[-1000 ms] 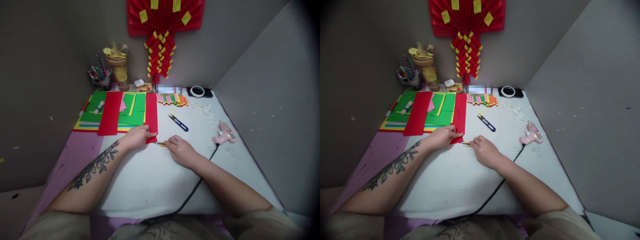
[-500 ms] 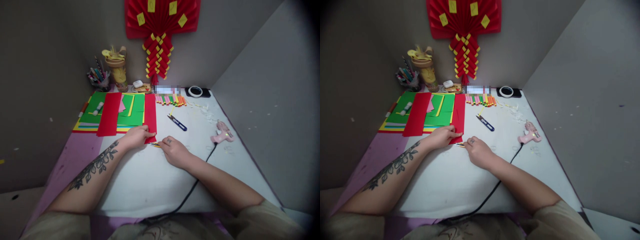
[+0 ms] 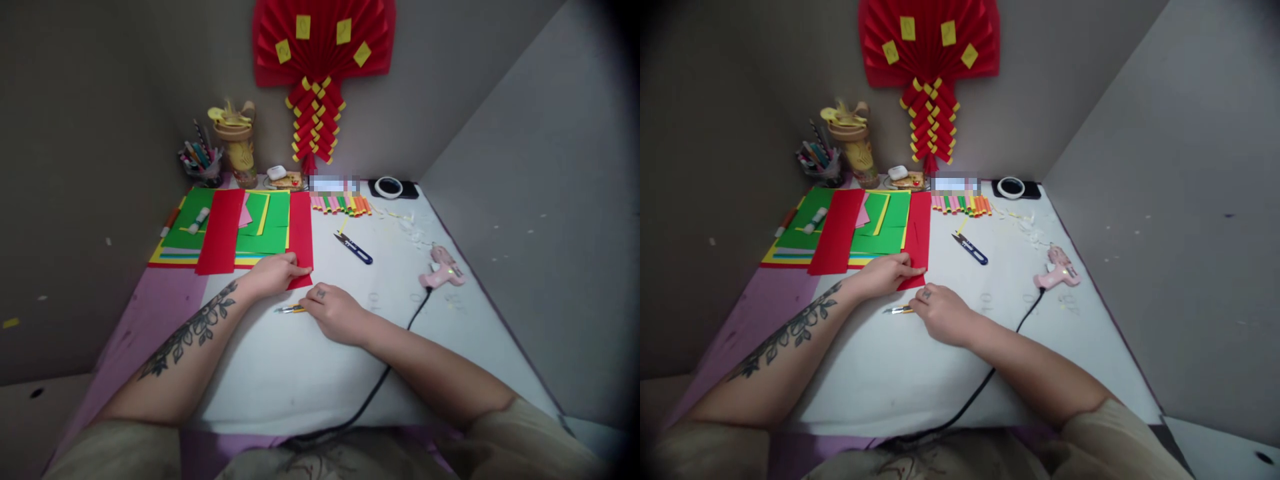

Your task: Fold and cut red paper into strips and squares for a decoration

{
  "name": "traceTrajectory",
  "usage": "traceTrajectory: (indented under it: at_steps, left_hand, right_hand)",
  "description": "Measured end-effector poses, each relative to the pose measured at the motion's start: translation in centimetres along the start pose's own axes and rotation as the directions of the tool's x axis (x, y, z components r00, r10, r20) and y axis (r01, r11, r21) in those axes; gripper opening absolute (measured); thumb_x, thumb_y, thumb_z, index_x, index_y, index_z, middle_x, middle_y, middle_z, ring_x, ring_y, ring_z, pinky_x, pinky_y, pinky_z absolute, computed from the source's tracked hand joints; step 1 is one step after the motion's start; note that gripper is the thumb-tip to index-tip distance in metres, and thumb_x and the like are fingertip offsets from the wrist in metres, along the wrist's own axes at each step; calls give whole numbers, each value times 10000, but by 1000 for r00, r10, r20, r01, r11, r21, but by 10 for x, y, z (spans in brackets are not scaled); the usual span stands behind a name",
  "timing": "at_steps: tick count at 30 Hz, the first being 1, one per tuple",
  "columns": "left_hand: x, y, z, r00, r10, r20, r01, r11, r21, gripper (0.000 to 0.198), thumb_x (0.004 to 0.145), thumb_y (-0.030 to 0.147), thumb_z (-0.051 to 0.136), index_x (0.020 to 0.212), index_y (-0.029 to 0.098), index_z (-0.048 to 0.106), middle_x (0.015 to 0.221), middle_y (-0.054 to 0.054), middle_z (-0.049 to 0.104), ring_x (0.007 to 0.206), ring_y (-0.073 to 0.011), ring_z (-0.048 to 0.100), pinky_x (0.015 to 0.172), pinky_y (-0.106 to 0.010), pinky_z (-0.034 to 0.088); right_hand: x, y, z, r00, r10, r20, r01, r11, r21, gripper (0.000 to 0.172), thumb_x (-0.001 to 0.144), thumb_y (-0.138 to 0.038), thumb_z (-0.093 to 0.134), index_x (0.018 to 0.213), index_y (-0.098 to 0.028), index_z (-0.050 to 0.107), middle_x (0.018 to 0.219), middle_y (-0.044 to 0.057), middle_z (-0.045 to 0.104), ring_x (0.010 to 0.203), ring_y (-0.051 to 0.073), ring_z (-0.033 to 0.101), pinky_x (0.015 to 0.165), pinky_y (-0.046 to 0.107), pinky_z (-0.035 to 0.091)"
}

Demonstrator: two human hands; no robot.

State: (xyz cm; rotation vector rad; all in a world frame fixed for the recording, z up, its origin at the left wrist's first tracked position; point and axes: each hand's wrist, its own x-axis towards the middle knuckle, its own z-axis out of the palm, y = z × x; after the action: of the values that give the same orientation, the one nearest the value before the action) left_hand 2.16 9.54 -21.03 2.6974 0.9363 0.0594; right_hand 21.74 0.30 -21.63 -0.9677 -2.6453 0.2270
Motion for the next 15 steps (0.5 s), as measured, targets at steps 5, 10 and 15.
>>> traceTrajectory:
  at_steps: [5,10,15]
  left_hand:
    - [-3,-1,-5,996,-19,-89,8,992,-129,365,904,199,410,1209,248,604,927,-46,600,821,-134,568,712,-220,417]
    - [-11,7,-10,937,-186,-297,161,981,-105,306,921,225,370,995,190,665,952,-68,603,851,-155,585,723,-251,439]
    - [-26,18,-16,883,-404,-239,428,902,60,281,908,299,402,952,196,659,915,-75,618,810,-189,602,565,-260,367]
  right_hand:
    - [-25,39,-23,877,260,-403,-265,963,46,304,839,-83,452,1080,-159,620,939,108,637,901,224,548,813,371,471]
    - [-56,103,-40,627,585,-515,-676,737,14,345,838,-128,444,1146,-109,597,952,155,621,887,280,557,816,469,468]
    - [-52,101,-34,615,584,-529,-655,752,69,342,793,-162,509,1119,-110,601,1041,177,603,1010,315,520,894,522,411]
